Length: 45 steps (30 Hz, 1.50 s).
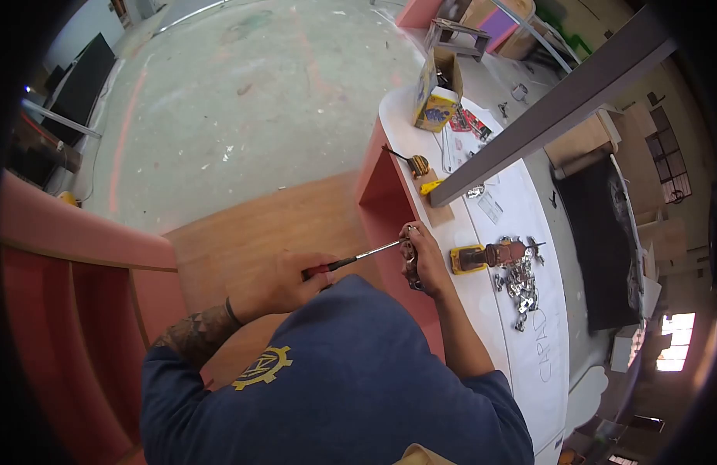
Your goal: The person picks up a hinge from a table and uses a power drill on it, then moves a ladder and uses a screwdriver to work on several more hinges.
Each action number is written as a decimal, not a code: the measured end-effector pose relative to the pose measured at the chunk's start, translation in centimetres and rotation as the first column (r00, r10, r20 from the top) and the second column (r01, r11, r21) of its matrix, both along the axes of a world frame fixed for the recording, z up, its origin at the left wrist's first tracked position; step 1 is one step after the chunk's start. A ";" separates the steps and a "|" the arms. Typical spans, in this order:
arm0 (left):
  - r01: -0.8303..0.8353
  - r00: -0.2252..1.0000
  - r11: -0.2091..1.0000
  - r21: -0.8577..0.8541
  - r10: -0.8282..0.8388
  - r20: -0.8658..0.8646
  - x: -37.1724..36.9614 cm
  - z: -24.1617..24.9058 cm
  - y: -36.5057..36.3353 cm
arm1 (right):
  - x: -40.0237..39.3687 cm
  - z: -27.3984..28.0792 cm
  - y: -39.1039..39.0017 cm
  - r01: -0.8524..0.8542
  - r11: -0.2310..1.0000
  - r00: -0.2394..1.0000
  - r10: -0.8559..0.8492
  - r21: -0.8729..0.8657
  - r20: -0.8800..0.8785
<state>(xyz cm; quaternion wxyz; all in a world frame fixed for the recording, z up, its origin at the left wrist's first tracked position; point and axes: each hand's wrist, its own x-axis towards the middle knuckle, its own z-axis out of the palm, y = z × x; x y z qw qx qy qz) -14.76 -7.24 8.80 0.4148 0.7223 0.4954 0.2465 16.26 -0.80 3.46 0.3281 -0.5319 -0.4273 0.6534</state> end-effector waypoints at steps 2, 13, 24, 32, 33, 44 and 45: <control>0.032 0.990 0.951 -0.307 0.013 0.143 -0.2 -0.2 0.2 | 0.0 -0.4 -0.4 -0.022 0.999 0.999 0.023 -0.030 0.045; 0.594 0.564 0.053 -0.803 0.684 0.462 -0.8 -4.4 0.2 | 1.3 -2.2 -2.1 0.005 0.996 1.000 -0.006 0.088 0.011; 0.026 0.876 0.741 -0.671 0.306 0.372 0.7 -4.1 -0.1 | 2.5 -2.9 -2.0 0.076 0.996 0.980 -0.065 0.050 -0.187; 0.216 0.766 0.461 -0.860 0.467 0.443 0.1 -4.9 -0.3 | 2.5 -2.6 -2.5 0.050 0.995 0.992 -0.039 0.084 -0.124; 0.329 0.698 0.383 -0.863 0.517 0.495 0.0 -5.3 -0.3 | 2.5 -2.5 -2.4 0.049 0.995 0.992 -0.038 0.083 -0.124; 0.086 0.893 0.660 -0.746 0.281 0.352 0.5 -4.1 0.2 | 2.4 -2.9 -2.2 0.057 0.997 0.995 -0.052 0.057 -0.087; 0.055 0.912 0.740 -0.671 0.236 0.335 0.6 -4.4 0.2 | 2.3 -3.1 -2.2 0.058 0.997 0.995 -0.053 0.057 -0.088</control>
